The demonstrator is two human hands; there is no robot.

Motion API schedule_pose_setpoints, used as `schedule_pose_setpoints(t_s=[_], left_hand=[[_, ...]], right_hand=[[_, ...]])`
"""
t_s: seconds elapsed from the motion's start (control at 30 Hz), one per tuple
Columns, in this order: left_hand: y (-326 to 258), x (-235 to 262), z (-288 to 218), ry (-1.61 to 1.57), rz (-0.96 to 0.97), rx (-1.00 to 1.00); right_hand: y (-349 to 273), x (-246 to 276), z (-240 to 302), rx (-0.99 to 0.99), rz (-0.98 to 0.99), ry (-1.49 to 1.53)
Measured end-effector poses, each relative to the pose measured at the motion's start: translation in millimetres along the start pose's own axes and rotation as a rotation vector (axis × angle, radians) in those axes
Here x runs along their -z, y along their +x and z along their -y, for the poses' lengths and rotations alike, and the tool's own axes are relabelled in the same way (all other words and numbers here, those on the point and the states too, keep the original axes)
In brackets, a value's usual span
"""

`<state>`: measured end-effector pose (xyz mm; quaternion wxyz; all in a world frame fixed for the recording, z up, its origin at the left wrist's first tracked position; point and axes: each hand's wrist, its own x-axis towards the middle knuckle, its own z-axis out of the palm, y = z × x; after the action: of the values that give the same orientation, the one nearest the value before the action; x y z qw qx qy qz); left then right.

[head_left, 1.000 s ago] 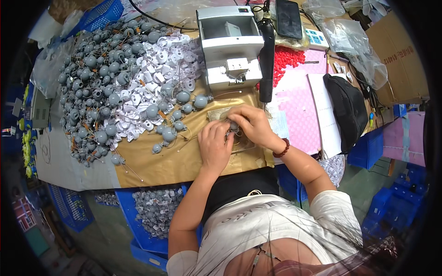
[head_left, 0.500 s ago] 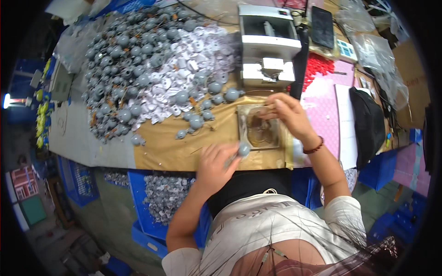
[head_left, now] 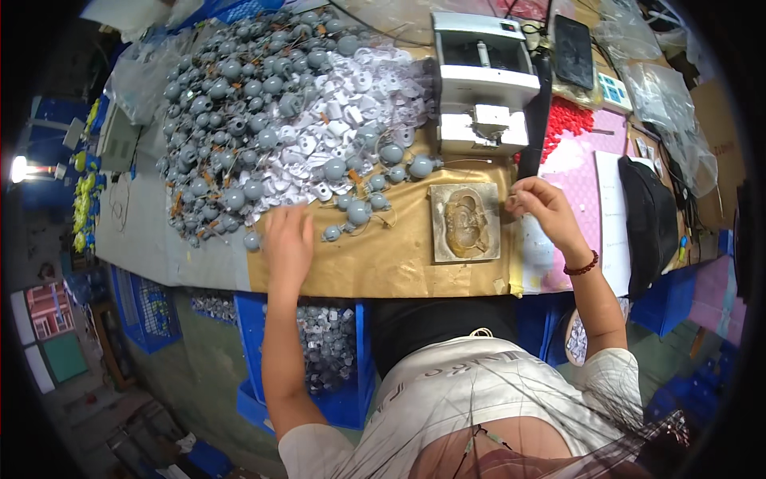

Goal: The person is assembling small grey and red plastic parts using a pneumatic tool and a jig on a factory workbench.

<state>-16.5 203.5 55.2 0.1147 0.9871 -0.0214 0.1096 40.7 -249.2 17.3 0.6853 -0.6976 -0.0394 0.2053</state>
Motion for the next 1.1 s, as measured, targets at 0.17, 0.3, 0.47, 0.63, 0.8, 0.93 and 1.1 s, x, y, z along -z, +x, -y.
schedule_pose_setpoints(t_s=[0.17,0.3,0.47,0.63,0.8,0.93,1.1], left_hand=[[31,-45,-1,0.007,-0.058,-0.042],[21,-52,6,-0.089,-0.042,-0.03],[11,-33,0,-0.227,-0.24,0.077],[-5,-8,-83,-0.302,-0.229,-0.374],[0,-63,-156,-0.399,-0.118,-0.574],[1,-80,-174,-0.516,0.035,-0.521],[1,-82,-177,-0.55,0.089,-0.405]], right_hand=[[-17,15,1,0.053,-0.075,-0.297],[-4,55,6,0.233,-0.364,-0.803],[28,61,-2,0.327,-0.425,-1.23],[40,62,-12,0.319,-0.421,-1.246],[35,62,-1,0.24,-0.383,-1.035],[15,54,9,0.256,-0.325,-0.494],[-8,10,17,0.429,-0.017,-0.441]])
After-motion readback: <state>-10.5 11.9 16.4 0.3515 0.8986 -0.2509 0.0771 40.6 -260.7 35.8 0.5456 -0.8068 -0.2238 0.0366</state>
